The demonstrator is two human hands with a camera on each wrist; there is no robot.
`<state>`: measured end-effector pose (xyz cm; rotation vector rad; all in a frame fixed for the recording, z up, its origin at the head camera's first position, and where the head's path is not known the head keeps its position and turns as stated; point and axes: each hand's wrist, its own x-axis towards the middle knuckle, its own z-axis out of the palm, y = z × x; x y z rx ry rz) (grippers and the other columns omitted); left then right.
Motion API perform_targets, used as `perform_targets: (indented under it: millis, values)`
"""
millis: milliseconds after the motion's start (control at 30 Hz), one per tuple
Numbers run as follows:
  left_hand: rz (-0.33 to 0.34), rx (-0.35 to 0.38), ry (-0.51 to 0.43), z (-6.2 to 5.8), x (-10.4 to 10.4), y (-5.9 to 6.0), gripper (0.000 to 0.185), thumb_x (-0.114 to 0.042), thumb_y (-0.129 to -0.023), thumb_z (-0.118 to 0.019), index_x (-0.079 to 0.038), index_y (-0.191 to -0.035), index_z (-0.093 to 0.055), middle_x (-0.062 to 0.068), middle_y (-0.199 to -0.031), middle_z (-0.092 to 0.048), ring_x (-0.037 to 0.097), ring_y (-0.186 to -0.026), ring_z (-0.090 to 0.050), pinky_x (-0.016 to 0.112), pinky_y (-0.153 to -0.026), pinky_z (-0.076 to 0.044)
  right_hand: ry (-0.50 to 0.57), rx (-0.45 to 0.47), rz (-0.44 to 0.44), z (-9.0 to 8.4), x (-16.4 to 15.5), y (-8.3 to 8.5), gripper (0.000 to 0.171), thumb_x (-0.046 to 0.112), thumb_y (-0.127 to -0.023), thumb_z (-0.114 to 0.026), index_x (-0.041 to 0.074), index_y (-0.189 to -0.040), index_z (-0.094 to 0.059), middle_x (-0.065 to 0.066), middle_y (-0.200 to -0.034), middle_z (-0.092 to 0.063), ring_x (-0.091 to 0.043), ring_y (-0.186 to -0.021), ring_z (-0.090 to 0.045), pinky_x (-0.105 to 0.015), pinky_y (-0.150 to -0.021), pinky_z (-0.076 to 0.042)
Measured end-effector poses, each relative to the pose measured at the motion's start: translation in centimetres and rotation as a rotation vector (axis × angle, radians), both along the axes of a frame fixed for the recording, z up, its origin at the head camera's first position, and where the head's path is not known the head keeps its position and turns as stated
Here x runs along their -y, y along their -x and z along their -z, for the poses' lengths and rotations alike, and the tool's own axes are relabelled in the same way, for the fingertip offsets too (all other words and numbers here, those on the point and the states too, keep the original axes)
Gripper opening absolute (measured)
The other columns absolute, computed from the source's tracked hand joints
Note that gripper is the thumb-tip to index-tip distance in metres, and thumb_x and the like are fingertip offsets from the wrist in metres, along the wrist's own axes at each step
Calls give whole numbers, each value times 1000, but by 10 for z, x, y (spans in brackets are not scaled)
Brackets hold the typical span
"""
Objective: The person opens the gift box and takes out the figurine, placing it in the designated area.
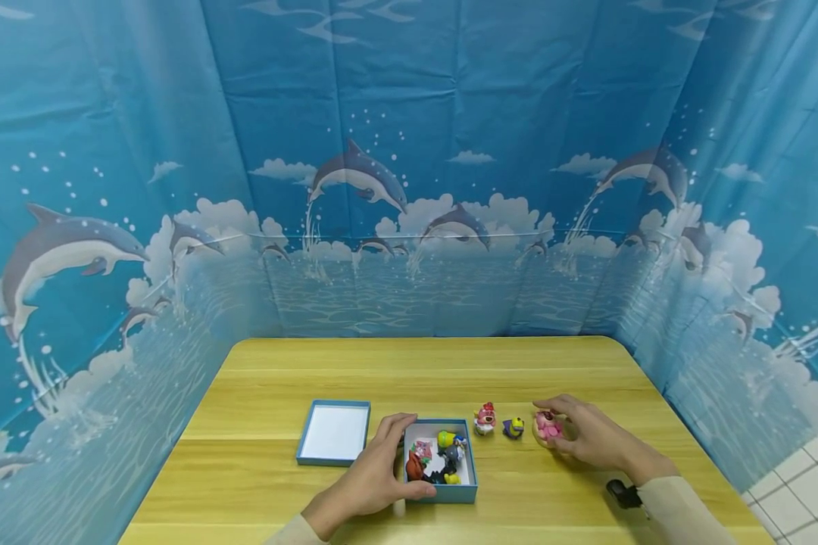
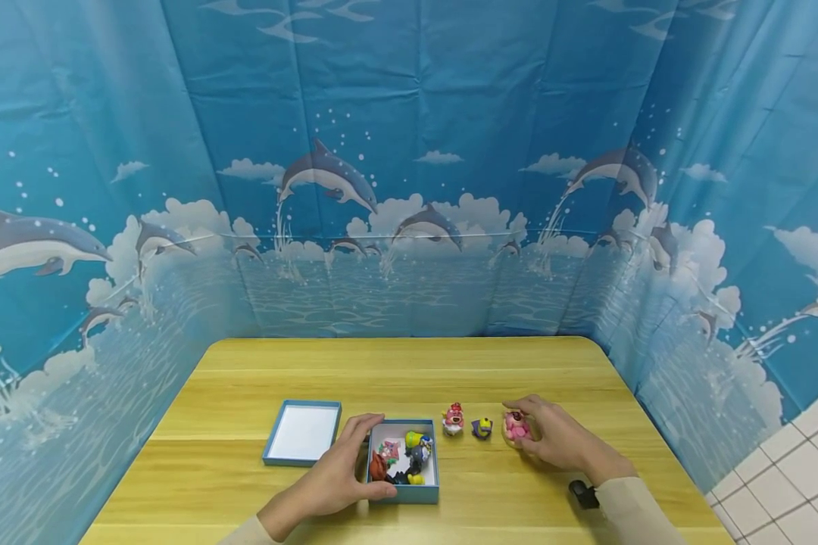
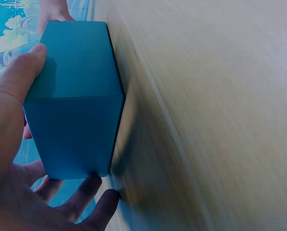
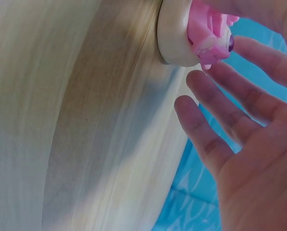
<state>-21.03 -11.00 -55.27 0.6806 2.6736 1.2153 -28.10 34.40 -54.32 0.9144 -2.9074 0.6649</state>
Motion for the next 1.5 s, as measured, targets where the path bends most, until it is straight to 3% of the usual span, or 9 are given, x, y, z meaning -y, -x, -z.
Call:
perform_targets:
  millis: [233,467,900,1167,1500]
  values:
    - [-3,5,0,1,1,0,121,-66,-93,-94,-16,-184,-31,10,-185,-36,45,-160,-56,72,-126,-53,-18,-32,13,-4,4,-3,62,25,-103,-91,7,-158,-69,-11,-148,-75,-43,-134,-75,-68,-110,-63]
    - [-5,10,3,3,2,1,122,-66,-93,-94,-16,-184,-31,11,-185,-36,45,-161,-56,72,-126,-53,-15,-99,35,-8,9,-7,56,22,-105,-90,11,-156,-71,-8,-150,-74,-40,-135,-75,-63,-109,-65]
    - [-9,2,10,5,2,4,123,-68,-92,-94,-15,-184,-30,13,-185,-36,46,-160,-56,72,-126,-53,-17,-117,22,-24,23,-11,54,17,-105,-89,17,-156,-71,-5,-151,-72,-35,-136,-74,-58,-106,-67]
    - [-5,0,9,5,2,5,124,-68,-93,-94,-14,-184,-30,13,-185,-36,46,-161,-55,72,-127,-52,-2,-201,-2,-29,31,-14,52,9,-104,-87,16,-154,-73,-3,-149,-74,-28,-131,-75,-52,-104,-68]
    - [-9,16,-8,4,1,6,125,-63,-90,-98,-13,-183,-31,15,-184,-37,47,-162,-54,73,-128,-51,-15,-304,-53,-36,46,-20,54,12,-101,-90,16,-152,-74,-3,-149,-74,-22,-126,-74,-50,-101,-69]
